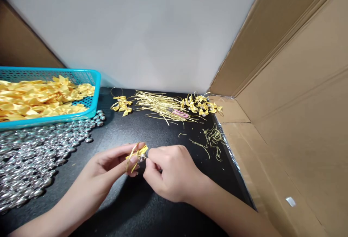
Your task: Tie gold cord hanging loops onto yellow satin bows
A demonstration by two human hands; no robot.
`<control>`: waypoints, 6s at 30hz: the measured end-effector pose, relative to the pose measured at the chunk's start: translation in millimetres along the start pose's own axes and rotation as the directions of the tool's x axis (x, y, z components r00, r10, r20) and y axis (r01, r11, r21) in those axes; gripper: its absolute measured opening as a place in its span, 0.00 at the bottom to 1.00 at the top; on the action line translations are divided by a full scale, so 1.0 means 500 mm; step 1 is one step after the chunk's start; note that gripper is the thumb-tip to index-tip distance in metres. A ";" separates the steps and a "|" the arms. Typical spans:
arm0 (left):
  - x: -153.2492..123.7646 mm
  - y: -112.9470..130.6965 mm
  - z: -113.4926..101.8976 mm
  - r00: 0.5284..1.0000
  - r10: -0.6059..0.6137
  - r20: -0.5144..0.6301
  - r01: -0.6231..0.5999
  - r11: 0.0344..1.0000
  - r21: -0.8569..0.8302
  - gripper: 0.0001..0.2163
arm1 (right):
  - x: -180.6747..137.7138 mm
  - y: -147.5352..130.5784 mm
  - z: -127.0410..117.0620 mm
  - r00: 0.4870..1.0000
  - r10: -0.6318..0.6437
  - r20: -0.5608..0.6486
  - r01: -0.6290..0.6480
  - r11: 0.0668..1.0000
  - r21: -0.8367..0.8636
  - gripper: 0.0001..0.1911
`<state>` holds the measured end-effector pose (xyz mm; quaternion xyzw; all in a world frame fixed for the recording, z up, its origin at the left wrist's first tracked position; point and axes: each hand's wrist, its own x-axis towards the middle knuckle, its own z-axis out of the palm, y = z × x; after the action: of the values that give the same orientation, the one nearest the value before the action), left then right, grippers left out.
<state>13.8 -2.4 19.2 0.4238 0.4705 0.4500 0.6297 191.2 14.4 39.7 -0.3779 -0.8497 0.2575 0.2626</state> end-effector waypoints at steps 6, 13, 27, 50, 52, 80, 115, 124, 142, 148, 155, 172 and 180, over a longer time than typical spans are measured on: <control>-0.007 0.000 -0.004 1.000 0.008 0.002 -0.008 1.000 0.028 0.10 | 0.001 0.002 -0.001 0.999 -0.026 -0.023 0.028 0.998 0.057 0.15; -0.008 0.005 0.001 1.000 0.003 -0.014 -0.003 0.999 0.040 0.10 | -0.001 0.000 -0.001 0.999 -0.041 -0.014 0.041 0.997 0.062 0.14; -0.010 0.010 0.005 0.997 -0.054 -0.060 0.054 0.999 0.005 0.12 | 0.000 0.001 0.004 0.996 -0.074 -0.049 0.076 0.996 0.041 0.14; -0.010 0.008 0.007 0.997 -0.073 -0.039 0.072 0.997 -0.028 0.12 | -0.001 -0.001 0.004 0.996 -0.058 -0.060 0.061 0.997 0.050 0.14; -0.010 0.007 0.007 0.997 -0.072 -0.030 0.071 0.997 -0.034 0.12 | 0.000 -0.002 0.003 0.995 -0.072 -0.067 0.075 0.996 0.052 0.14; -0.013 0.010 0.008 0.998 -0.031 0.057 0.030 0.999 0.025 0.05 | 0.010 -0.003 0.034 0.950 0.184 -0.253 -0.076 0.920 0.385 0.18; -0.018 0.012 0.005 0.994 -0.082 0.072 0.087 0.994 -0.071 0.06 | -0.003 -0.002 0.025 0.948 -0.074 -0.309 0.108 0.990 0.093 0.15; -0.018 0.010 0.005 0.993 -0.104 0.052 0.110 0.986 -0.125 0.08 | 0.000 -0.003 0.023 0.952 -0.103 -0.287 0.137 0.985 0.101 0.14; -0.022 0.015 0.011 0.991 -0.129 0.031 0.132 0.984 -0.122 0.10 | -0.002 -0.008 0.013 0.947 -0.035 -0.320 0.071 0.993 0.100 0.15; -0.021 0.012 0.010 0.992 -0.116 0.043 0.121 0.984 -0.130 0.10 | 0.000 -0.010 0.012 0.943 -0.029 -0.332 0.063 0.994 0.091 0.15; -0.021 0.014 0.011 0.992 -0.115 0.051 0.120 0.985 -0.120 0.10 | 0.001 -0.014 0.013 0.959 -0.046 -0.278 0.077 0.992 0.102 0.16; -0.025 0.017 0.008 0.981 -0.170 0.089 0.182 0.971 -0.153 0.08 | 0.006 0.007 0.008 0.986 -0.097 -0.133 0.142 0.910 0.391 0.14; -0.025 0.015 0.005 0.979 -0.190 0.078 0.200 0.968 -0.149 0.09 | 0.005 0.013 0.009 0.988 -0.085 -0.125 0.130 0.904 0.407 0.15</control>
<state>13.2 -13.1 29.4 0.3390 0.4531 0.4076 0.7167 190.5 19.0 32.9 -0.2792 -0.7804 0.3967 0.3946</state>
